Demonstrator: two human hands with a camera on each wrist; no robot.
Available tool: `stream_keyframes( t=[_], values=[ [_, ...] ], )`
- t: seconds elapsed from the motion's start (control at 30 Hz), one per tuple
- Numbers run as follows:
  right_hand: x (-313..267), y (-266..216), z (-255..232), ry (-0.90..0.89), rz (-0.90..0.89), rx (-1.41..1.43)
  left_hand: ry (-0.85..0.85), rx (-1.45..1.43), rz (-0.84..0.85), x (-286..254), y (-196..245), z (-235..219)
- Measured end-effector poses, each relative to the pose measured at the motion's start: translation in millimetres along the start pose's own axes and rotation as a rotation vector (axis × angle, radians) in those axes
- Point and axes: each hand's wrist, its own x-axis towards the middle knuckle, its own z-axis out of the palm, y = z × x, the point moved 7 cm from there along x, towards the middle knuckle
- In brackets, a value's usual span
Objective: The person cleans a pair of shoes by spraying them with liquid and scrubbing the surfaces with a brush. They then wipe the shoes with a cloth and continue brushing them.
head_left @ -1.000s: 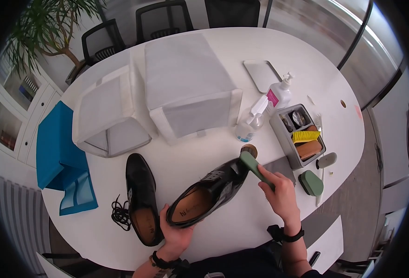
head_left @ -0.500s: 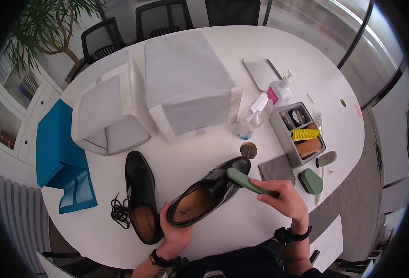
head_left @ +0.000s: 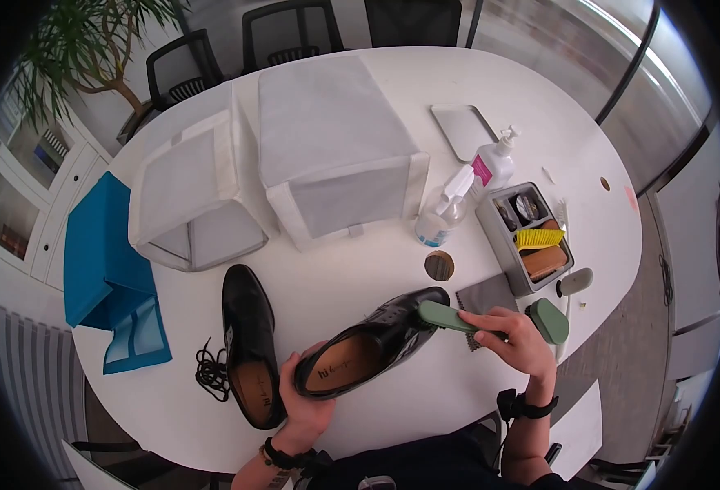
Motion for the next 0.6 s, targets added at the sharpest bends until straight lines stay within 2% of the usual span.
stream_keyframes(
  t=[0.27, 0.33, 0.43, 0.6],
  values=[
    [-6.3, 20.8, -10.4, 0.027, -0.014, -0.134, 0.015, 0.044, -0.022, -1.3, 2.1, 5.5],
    [-6.3, 10.8, -4.0, -0.097, -0.023, -0.041, 0.010, 0.050, -0.026, -0.6, 1.8, 5.1],
    [-7.0, 4.2, -0.3, -0.184, -0.070, 0.023, -0.001, 0.061, -0.031, -0.6, 2.1, 5.3],
    [-6.2, 5.0, 1.4, -0.167, -0.093, 0.064, -0.001, 0.081, -0.030, -0.5, 3.6, 6.9]
  ],
)
